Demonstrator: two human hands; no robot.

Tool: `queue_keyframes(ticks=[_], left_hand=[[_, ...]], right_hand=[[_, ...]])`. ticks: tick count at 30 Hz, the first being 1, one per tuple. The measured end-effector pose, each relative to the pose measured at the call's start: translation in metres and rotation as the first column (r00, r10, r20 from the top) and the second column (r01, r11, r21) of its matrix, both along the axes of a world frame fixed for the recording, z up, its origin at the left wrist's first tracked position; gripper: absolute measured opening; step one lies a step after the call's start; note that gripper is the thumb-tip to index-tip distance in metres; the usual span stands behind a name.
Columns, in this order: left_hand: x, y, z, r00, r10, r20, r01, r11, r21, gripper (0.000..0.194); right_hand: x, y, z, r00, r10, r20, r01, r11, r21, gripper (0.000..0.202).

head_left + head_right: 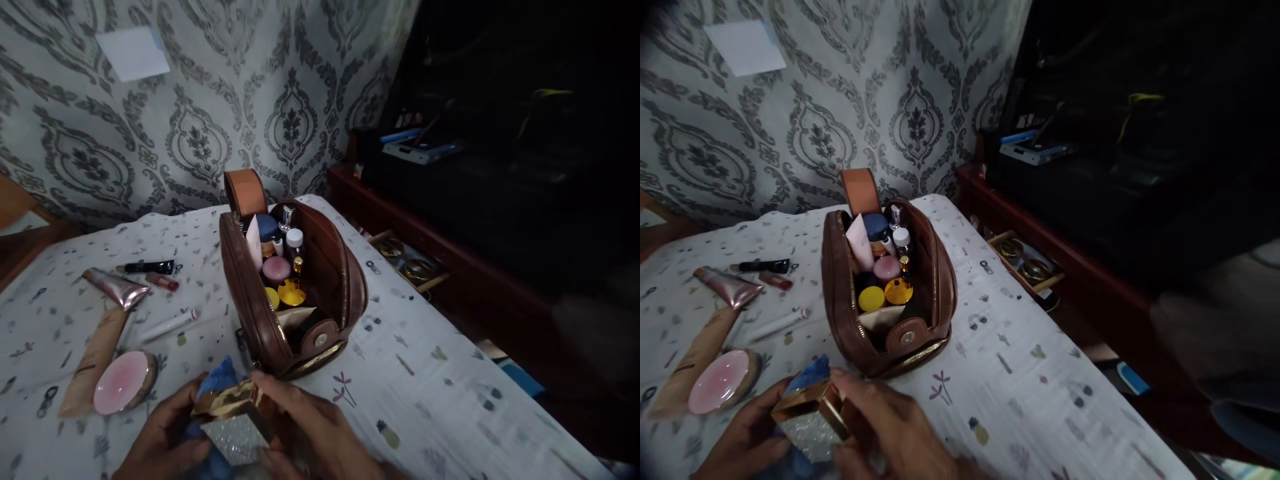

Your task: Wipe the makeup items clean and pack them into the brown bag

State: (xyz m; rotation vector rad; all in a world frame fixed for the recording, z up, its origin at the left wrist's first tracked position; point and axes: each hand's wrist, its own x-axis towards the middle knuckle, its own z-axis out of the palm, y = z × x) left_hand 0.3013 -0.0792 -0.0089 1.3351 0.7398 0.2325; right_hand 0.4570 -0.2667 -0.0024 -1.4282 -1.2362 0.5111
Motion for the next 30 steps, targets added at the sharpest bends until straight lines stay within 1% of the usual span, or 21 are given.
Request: queue_keyframes(ticks=[2,3,4,6,8,10,11,14,15,17,19,21,22,24,27,28,29,30], left_hand=[[-0.002,0.003,-0.005,0.999,0.037,0.023,-0.038,0.999,0.030,0.051],[-0.004,0.005,-0.008,0.999,0.033,0.039,-0.035,0.998,0.047,0.050],[-0.005,0.007,-0.011,0.998,0.003,0.058,-0.006,0.998,0.063,0.047],[-0.006,0.009,-0.015,0.989,-0.104,0.110,0.094,0.991,0.091,0.036],[-0.005,0.008,-0.014,0.966,-0.183,0.183,0.169,0.981,0.091,0.031],[-0.004,0.003,-0.010,0.956,-0.160,0.248,0.152,0.987,0.051,0.032],[-0.003,0.000,-0.006,0.952,-0.143,0.272,0.142,0.990,0.021,0.038],[-0.001,-0.010,0.006,0.941,-0.130,0.312,0.151,0.987,-0.046,0.065],[-0.001,-0.012,0.011,0.943,-0.133,0.305,0.155,0.987,-0.048,0.068],[0.002,-0.016,0.023,0.956,-0.129,0.262,0.133,0.991,0.001,0.065],[0.007,-0.018,0.038,0.969,-0.108,0.224,0.087,0.991,0.100,0.057],[0.015,-0.019,0.055,0.963,-0.101,0.249,0.053,0.980,0.193,0.053],[0.020,-0.019,0.064,0.956,-0.122,0.268,0.058,0.970,0.235,0.050],[0.032,-0.018,0.080,0.925,-0.198,0.323,0.082,0.937,0.339,0.046],[0.055,-0.014,0.096,0.884,-0.302,0.358,0.081,0.851,0.518,0.042],[0.062,-0.012,0.099,0.880,-0.322,0.350,0.066,0.811,0.582,0.042],[0.069,-0.010,0.101,0.881,-0.346,0.323,0.055,0.752,0.657,0.043],[0.076,-0.009,0.102,0.887,-0.364,0.286,0.041,0.677,0.735,0.043]], right_hand=[[-0.002,0.000,0.012,0.998,-0.057,-0.013,0.057,0.996,0.070,0.069],[-0.003,-0.002,0.019,0.995,-0.097,-0.009,0.097,0.991,0.092,0.068],[-0.005,-0.004,0.026,0.990,-0.137,-0.004,0.137,0.987,0.088,0.067],[-0.007,-0.007,0.039,0.979,-0.204,0.012,0.204,0.978,0.035,0.065],[-0.008,-0.010,0.050,0.975,-0.223,0.017,0.224,0.974,-0.028,0.064],[-0.010,-0.009,0.056,0.978,-0.206,0.016,0.207,0.976,-0.068,0.065],[-0.011,-0.008,0.058,0.980,-0.197,0.024,0.198,0.977,-0.077,0.065],[-0.018,-0.004,0.061,0.980,-0.187,0.060,0.192,0.978,-0.085,0.059],[-0.020,-0.002,0.063,0.980,-0.185,0.069,0.191,0.978,-0.084,0.057],[-0.024,-0.001,0.066,0.981,-0.176,0.085,0.183,0.980,-0.081,0.055],[-0.024,0.000,0.073,0.980,-0.167,0.113,0.174,0.983,-0.063,0.056],[-0.020,-0.001,0.084,0.972,-0.176,0.156,0.183,0.982,-0.036,0.056],[-0.017,-0.001,0.091,0.966,-0.186,0.179,0.193,0.981,-0.023,0.055],[-0.008,-0.001,0.107,0.950,-0.219,0.222,0.227,0.974,-0.011,0.053],[0.016,-0.001,0.129,0.910,-0.309,0.277,0.319,0.948,0.009,0.055],[0.026,0.000,0.135,0.897,-0.342,0.280,0.347,0.937,0.033,0.057],[0.036,0.000,0.140,0.891,-0.357,0.280,0.361,0.932,0.040,0.059],[0.047,0.000,0.144,0.882,-0.373,0.289,0.378,0.925,0.040,0.060]])
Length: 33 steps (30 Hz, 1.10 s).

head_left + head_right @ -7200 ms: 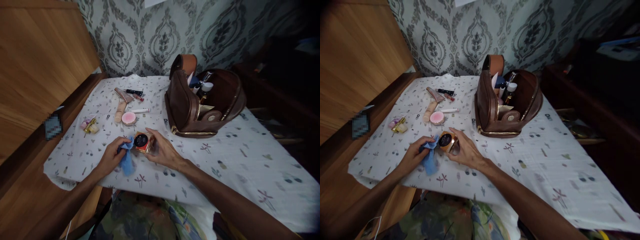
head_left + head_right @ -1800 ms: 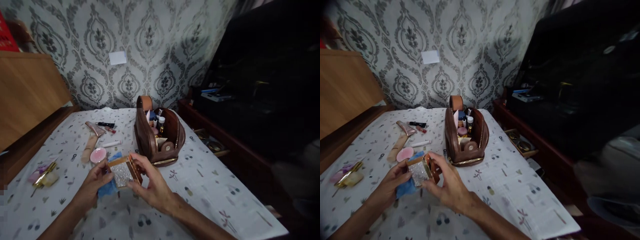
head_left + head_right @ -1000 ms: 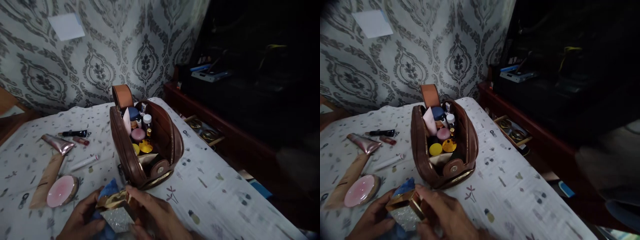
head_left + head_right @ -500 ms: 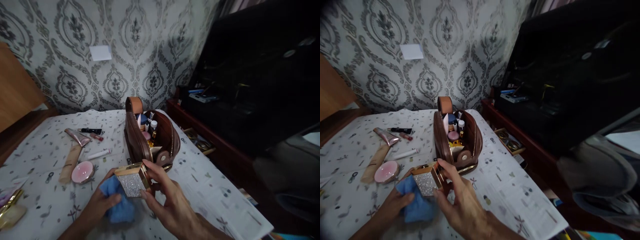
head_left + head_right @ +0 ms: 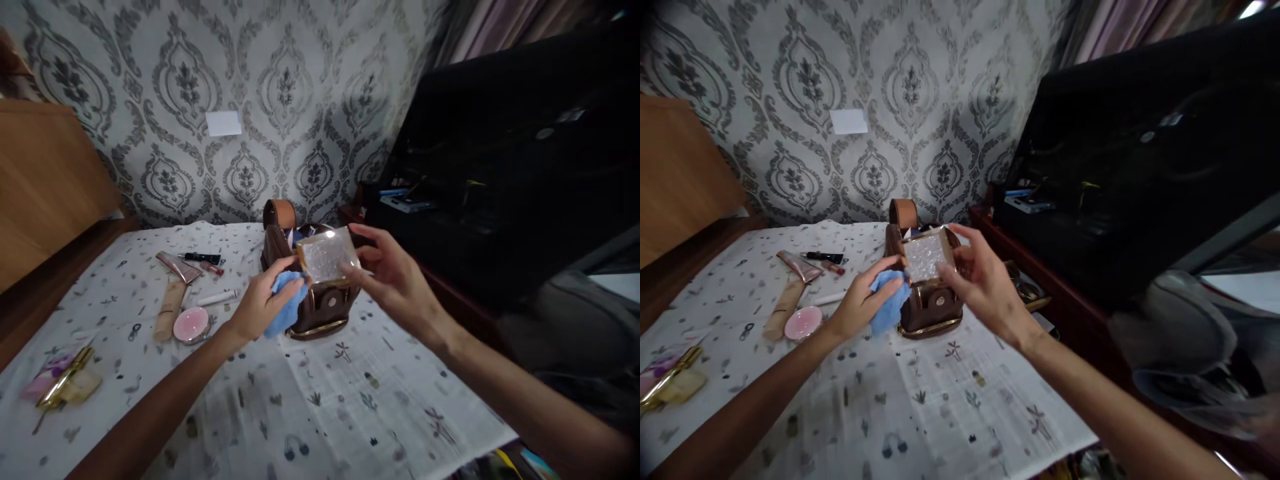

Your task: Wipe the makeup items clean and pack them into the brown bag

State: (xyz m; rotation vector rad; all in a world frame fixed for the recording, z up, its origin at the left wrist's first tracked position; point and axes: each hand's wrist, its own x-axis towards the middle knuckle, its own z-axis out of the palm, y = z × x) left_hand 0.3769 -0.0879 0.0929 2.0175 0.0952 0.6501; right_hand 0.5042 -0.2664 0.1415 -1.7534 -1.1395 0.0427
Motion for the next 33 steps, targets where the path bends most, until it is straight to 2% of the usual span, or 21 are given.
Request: queue_keyframes(ticks=[3,5,7,11,14,17,25,33], left_hand=[[0.012,0.001,-0.003,0.999,0.045,0.011,-0.046,0.947,0.318,0.040],[0.014,-0.002,-0.007,0.998,0.062,0.030,-0.069,0.887,0.456,0.037],[0.013,-0.004,-0.011,0.995,0.086,0.053,-0.100,0.833,0.544,0.037],[0.010,-0.006,-0.016,0.991,0.107,0.086,-0.137,0.769,0.625,0.037],[0.010,-0.004,-0.019,0.989,0.092,0.112,-0.142,0.761,0.634,0.037],[0.011,-0.001,-0.022,0.991,0.070,0.118,-0.129,0.767,0.629,0.038],[0.013,0.004,-0.026,0.994,0.024,0.107,-0.087,0.768,0.635,0.040],[0.013,0.006,-0.025,0.996,0.021,0.092,-0.078,0.737,0.672,0.040]], right_hand=[[0.027,0.002,0.007,0.982,-0.130,0.138,0.143,0.986,-0.087,0.057],[0.037,0.005,0.009,0.936,-0.178,0.303,0.245,0.949,-0.199,0.053],[0.039,0.010,0.012,0.889,-0.149,0.432,0.310,0.891,-0.331,0.049],[0.031,0.026,0.015,0.822,-0.004,0.570,0.379,0.751,-0.541,0.037],[0.027,0.036,0.013,0.768,0.090,0.634,0.460,0.612,-0.643,0.032],[0.027,0.042,0.009,0.744,0.133,0.654,0.501,0.535,-0.680,0.029],[0.029,0.051,0.007,0.745,0.178,0.643,0.528,0.432,-0.731,0.025],[0.035,0.052,-0.010,0.716,0.176,0.676,0.534,0.485,-0.693,0.023]])
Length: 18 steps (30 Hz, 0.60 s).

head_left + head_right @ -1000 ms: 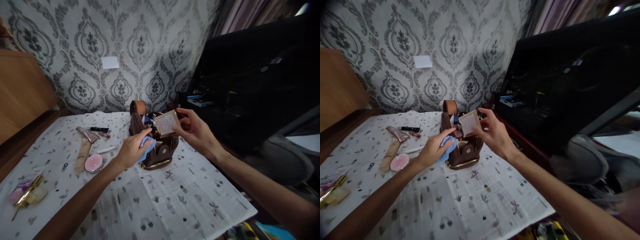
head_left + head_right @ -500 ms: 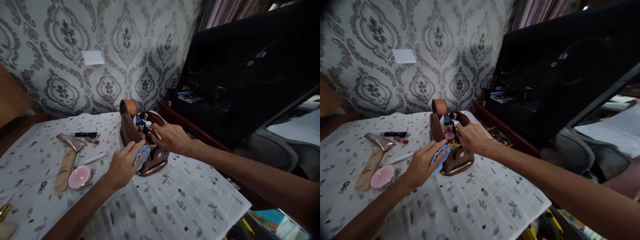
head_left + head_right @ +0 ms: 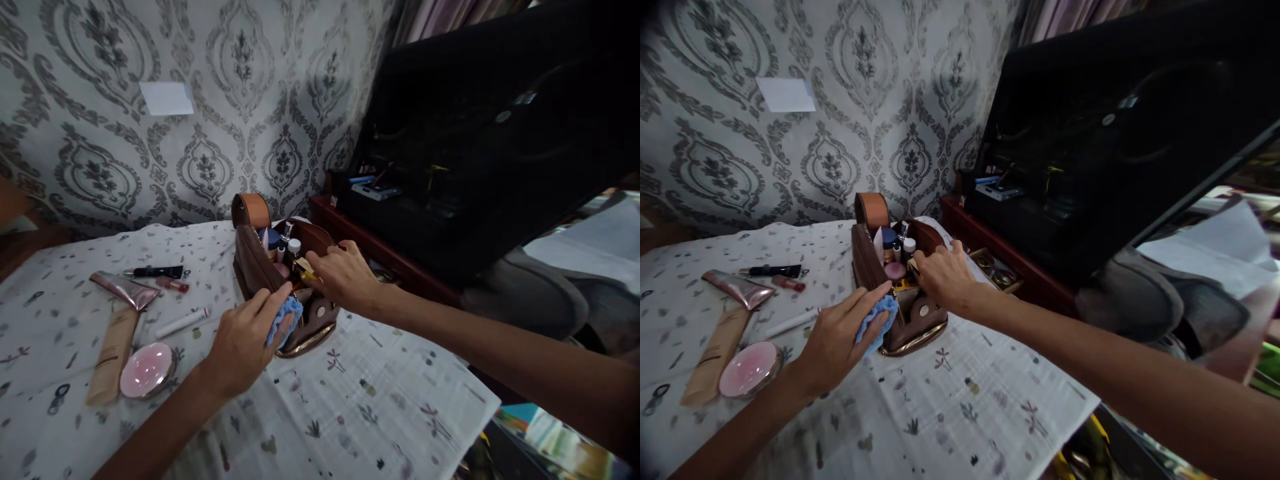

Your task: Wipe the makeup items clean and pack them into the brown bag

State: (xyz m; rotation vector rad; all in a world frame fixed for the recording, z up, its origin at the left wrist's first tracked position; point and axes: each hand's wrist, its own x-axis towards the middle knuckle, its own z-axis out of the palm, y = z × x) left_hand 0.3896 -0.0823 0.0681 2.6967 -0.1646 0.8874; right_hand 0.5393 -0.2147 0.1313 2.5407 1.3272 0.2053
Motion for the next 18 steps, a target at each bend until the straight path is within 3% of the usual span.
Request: queue_keyframes(ticks=[6,13,18], left_hand=[[-0.001,-0.001,0.001,0.999,0.004,0.035,-0.005,1.000,0.020,0.039],[-0.001,-0.002,0.002,0.997,0.005,0.075,-0.011,0.996,0.089,0.038],[-0.001,-0.003,0.001,0.997,0.015,0.073,-0.023,0.994,0.104,0.037]], right_hand=[[0.007,-0.001,0.000,0.996,0.084,0.022,-0.082,0.992,-0.098,0.019],[0.005,0.004,0.020,0.984,0.176,0.002,-0.170,0.950,-0.261,0.014],[0.011,0.014,0.023,0.947,0.319,0.034,-0.289,0.894,-0.342,0.032]])
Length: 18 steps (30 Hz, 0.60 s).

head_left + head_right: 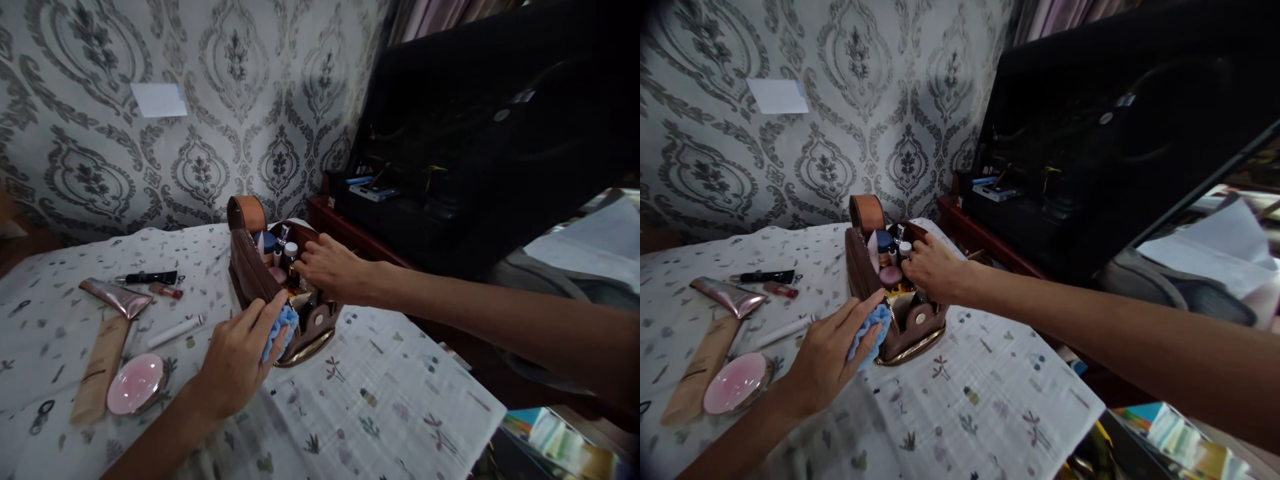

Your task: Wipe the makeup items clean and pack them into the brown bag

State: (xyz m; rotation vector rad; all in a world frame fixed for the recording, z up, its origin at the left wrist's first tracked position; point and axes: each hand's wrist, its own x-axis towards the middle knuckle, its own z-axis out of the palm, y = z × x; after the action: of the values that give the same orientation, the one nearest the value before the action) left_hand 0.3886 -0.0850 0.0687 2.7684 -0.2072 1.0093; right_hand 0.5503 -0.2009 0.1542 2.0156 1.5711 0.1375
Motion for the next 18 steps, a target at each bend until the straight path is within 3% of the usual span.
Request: queue_keyframes(ticks=[3,7,12,18], left_hand=[[0.001,-0.001,0.000,1.000,-0.006,-0.001,0.006,1.000,0.015,0.036],[0.002,-0.002,-0.001,0.999,-0.008,0.035,0.007,1.000,0.031,0.035],[0.003,-0.002,-0.001,0.999,-0.020,0.043,0.019,0.999,0.026,0.034],[0.003,-0.003,-0.003,0.999,-0.007,0.043,0.005,0.999,0.038,0.034]], right_hand=[[0.007,0.004,-0.009,0.999,0.030,-0.035,-0.032,0.997,-0.066,0.045],[0.013,0.005,-0.020,0.994,-0.051,-0.094,0.040,0.993,-0.110,0.057],[0.010,0.001,-0.023,0.984,-0.113,-0.137,0.105,0.992,-0.065,0.049],[0.001,-0.003,-0.023,0.978,-0.156,-0.140,0.153,0.988,-0.029,0.052]])
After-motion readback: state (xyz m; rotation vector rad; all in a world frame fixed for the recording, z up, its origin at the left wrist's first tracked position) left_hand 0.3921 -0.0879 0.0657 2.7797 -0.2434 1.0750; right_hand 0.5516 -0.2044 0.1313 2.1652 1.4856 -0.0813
